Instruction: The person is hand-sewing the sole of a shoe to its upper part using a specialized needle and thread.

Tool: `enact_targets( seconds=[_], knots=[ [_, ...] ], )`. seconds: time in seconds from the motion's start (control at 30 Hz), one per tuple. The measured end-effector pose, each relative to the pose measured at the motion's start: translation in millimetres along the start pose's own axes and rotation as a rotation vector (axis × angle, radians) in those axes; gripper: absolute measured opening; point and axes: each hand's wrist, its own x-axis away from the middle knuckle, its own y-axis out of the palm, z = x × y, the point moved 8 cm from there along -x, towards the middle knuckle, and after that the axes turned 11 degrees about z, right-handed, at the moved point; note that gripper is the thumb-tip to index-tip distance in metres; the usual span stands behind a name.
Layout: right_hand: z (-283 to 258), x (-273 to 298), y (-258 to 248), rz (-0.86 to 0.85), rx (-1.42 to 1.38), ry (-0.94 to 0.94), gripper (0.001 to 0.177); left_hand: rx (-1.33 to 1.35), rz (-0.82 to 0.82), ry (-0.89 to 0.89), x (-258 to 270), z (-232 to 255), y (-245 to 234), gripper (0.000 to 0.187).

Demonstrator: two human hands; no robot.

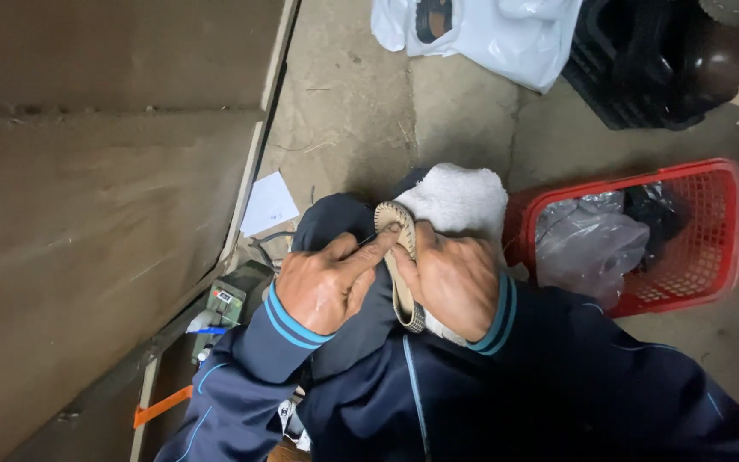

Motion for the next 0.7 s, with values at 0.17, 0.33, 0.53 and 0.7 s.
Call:
enact_targets(
  seconds=[0.17,0.33,0.53,0.7],
  knots=[
    [2,1,6,-0.027,-0.001,0.001,0.039,0.094,-0.058,-0.098,-6,-6,14,0.031],
    [0,-2,-2,-0.063,-0.033,0.013,0.041,0.145,-0.031,-0.143,-10,-6,19,0.024],
    [14,-2,-31,-0.126,-0.360,0.114,0.040,0.433,0.068,-0.203,8,-11,6,0.025],
    [112,19,-43,0.156,-0.212,0.212,0.026,0.141,0.161,-0.154,23,-12,-1,0.023]
  ],
)
